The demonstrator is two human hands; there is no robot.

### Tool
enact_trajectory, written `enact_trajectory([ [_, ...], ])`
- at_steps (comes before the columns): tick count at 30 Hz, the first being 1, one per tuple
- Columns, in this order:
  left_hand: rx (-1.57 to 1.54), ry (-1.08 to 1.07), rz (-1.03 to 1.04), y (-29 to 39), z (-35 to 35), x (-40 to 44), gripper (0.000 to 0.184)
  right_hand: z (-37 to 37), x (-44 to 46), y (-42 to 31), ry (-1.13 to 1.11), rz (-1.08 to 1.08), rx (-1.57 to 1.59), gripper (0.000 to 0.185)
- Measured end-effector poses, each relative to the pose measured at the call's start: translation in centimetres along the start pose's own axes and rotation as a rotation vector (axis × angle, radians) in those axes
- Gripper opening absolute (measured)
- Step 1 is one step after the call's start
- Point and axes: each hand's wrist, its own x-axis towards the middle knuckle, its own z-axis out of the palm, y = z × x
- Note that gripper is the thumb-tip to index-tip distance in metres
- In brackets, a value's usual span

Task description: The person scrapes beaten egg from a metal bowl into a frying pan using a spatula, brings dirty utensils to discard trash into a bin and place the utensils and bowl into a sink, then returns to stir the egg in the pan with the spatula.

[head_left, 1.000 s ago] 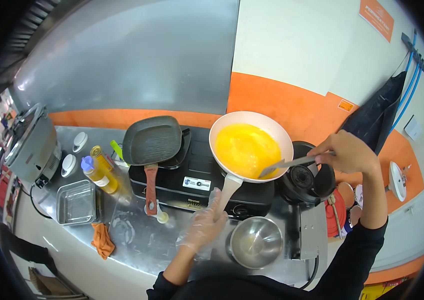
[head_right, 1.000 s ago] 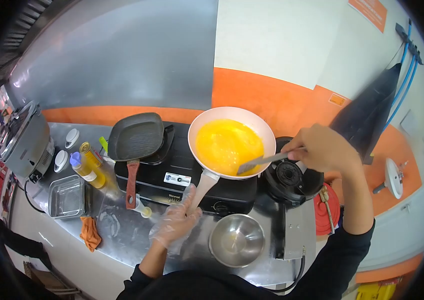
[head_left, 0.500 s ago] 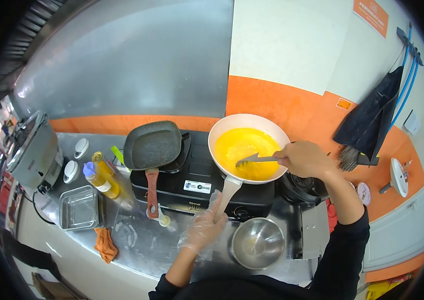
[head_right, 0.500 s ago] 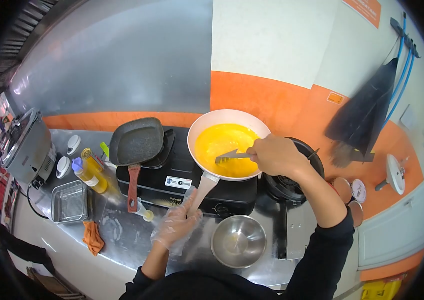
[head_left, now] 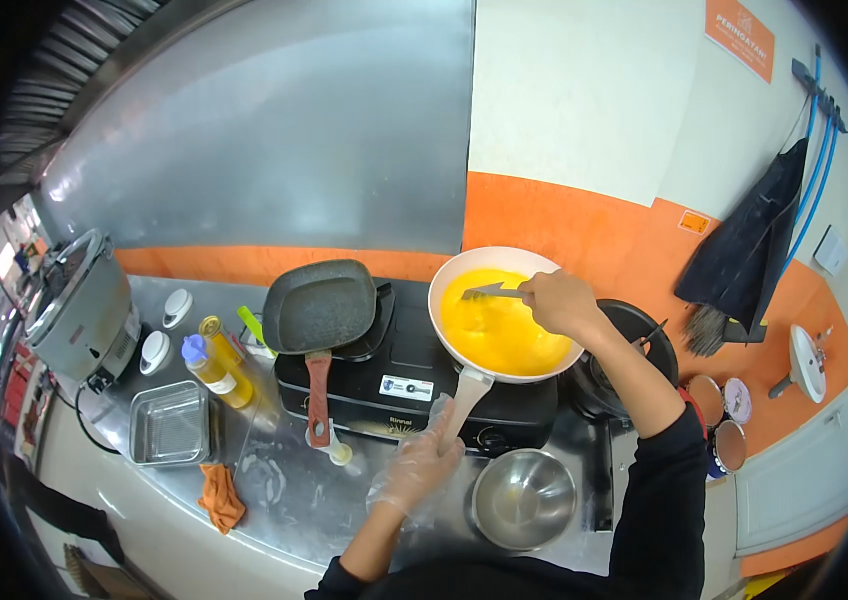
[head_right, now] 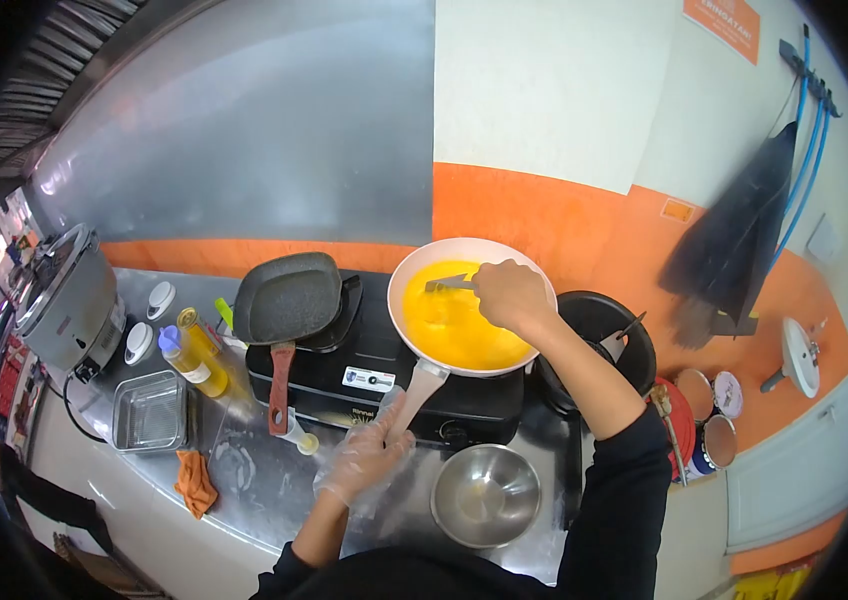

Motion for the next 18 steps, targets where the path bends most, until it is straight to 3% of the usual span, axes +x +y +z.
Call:
enact_trajectory([
  [4, 0.017, 0.000, -0.019, 0.4, -0.2, -0.1, 0.068, -1.4, -1.7, 0.9, 0.097, 0.092, 0.130, 0.022],
  [7, 0.004, 0.008, -0.009, 0.2, -0.1, -0.2, 0.068, -3.6, -4.4, 2.5, 0.247, 0.001, 0.143, 0.024],
  [12, -0.037, 0.045, -0.003, -0.4, 0.4, -0.2, 0.067, -9.8, -9.4, 3.3, 0.248, -0.050, 0.197, 0.023],
  [14, 0.006, 0.059, 0.005, -0.1, 0.2, -0.2, 0.066, -12.4, -10.8, 3.2, -0.004, 0.101, 0.268, 0.021],
  [18, -0.046, 0.013, -0.034, -0.2, 0.2, -0.2, 0.065, -14.1, -11.3, 4.0, -0.231, 0.028, 0.197, 0.020],
])
